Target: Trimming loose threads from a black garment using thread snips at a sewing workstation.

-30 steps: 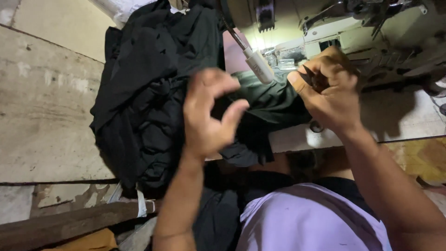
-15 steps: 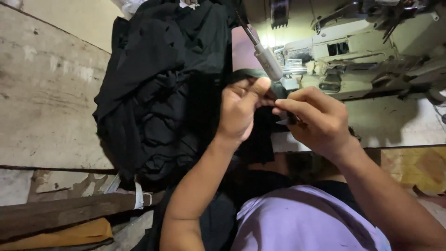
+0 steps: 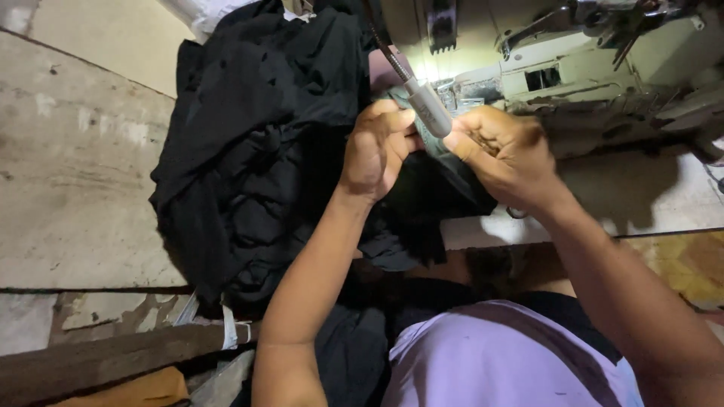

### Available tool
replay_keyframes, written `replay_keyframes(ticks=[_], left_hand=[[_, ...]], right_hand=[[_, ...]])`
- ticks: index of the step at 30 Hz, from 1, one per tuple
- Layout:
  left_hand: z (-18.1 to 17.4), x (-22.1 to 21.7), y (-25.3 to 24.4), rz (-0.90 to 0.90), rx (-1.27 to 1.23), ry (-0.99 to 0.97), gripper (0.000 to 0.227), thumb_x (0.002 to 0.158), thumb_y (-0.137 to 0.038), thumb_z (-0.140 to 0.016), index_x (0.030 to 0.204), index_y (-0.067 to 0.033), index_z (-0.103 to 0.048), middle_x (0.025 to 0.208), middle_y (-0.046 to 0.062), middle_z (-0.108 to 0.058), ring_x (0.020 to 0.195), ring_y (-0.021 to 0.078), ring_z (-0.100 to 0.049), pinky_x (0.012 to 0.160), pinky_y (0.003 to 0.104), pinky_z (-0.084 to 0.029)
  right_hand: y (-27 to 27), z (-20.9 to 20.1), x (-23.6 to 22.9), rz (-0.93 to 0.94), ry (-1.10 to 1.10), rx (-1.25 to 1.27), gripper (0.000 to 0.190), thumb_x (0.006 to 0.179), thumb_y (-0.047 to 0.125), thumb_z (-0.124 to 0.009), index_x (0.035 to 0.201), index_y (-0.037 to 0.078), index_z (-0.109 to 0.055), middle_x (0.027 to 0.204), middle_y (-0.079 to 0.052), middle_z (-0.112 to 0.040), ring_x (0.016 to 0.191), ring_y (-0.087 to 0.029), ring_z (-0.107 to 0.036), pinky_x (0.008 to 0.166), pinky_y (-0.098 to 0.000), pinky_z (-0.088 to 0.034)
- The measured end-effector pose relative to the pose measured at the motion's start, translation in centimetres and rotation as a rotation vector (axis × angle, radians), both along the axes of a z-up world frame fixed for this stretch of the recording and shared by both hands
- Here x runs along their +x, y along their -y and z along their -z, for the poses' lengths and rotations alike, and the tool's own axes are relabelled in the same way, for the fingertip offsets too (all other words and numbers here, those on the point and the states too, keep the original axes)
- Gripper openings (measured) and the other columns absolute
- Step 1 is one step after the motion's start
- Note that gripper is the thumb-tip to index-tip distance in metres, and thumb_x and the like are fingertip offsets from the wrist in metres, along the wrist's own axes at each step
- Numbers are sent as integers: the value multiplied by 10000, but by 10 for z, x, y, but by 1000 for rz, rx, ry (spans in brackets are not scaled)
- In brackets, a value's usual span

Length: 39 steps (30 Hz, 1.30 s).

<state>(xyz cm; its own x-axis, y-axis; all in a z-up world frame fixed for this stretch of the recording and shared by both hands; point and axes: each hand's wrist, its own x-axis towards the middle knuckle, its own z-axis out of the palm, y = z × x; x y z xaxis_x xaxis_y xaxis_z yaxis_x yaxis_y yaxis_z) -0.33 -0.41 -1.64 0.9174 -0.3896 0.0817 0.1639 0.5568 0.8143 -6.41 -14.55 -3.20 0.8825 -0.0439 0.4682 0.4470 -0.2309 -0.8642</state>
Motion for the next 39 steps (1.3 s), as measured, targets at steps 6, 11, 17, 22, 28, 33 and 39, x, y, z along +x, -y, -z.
replay_keyframes(ticks=[6, 11, 17, 22, 28, 33, 39], left_hand=[[19, 6, 1, -46, -49, -48, 245, 604, 88, -551, 520, -91, -406, 526, 39, -377, 491, 188, -458, 523, 388, -465], [24, 11, -10, 52, 381, 324, 369, 636, 15, -594, 443, -127, -314, 457, -23, -283, 440, 80, -331, 417, 223, -378], [4, 3, -2, 28, 382, 418, 192, 704, -1, -549, 543, -75, -475, 517, -22, -383, 506, 60, -369, 492, 221, -411], [42, 15, -9, -50, 509, 436, 90, 718, 24, -535, 640, -1, -571, 550, -14, -428, 530, 85, -337, 533, 234, -411], [29, 6, -1, -92, 478, 316, 120, 685, 11, -498, 602, -59, -551, 546, -46, -369, 534, 48, -327, 512, 176, -338], [2, -2, 8, -55, 508, 313, 35, 705, -13, -563, 678, -12, -587, 595, -5, -465, 627, 66, -422, 597, 253, -467], [-14, -13, 15, -106, 635, 220, 123, 672, -41, -669, 701, 5, -559, 626, 63, -527, 644, 79, -501, 666, 292, -482]], right_hand=[[-3, 3, -5, 119, -23, -19, 43, 843, 106, -608, 824, 87, -642, 455, 1, -483, 433, -55, -406, 429, -216, -362], [1, 10, 4, 63, 93, -30, 116, 808, 21, -636, 919, -4, -611, 474, -59, -470, 411, -137, -449, 410, -222, -352], [-3, 19, 7, 132, 289, -152, 43, 781, -3, -647, 797, 34, -634, 485, -80, -495, 394, -224, -474, 386, -253, -372], [-2, 13, 5, -47, 353, -55, 96, 748, -26, -615, 753, 71, -617, 558, -47, -522, 422, -204, -472, 446, -264, -426], [15, 21, 18, -36, 385, -57, 73, 798, 7, -568, 841, 8, -627, 564, -84, -530, 427, -225, -476, 446, -298, -423], [18, 7, 19, 77, 160, -121, 139, 849, 62, -595, 964, -5, -638, 535, -76, -531, 465, -215, -494, 446, -308, -398], [18, 6, 19, 62, 67, -111, 50, 843, 24, -581, 815, 36, -621, 430, -27, -476, 383, -158, -446, 390, -237, -360]])
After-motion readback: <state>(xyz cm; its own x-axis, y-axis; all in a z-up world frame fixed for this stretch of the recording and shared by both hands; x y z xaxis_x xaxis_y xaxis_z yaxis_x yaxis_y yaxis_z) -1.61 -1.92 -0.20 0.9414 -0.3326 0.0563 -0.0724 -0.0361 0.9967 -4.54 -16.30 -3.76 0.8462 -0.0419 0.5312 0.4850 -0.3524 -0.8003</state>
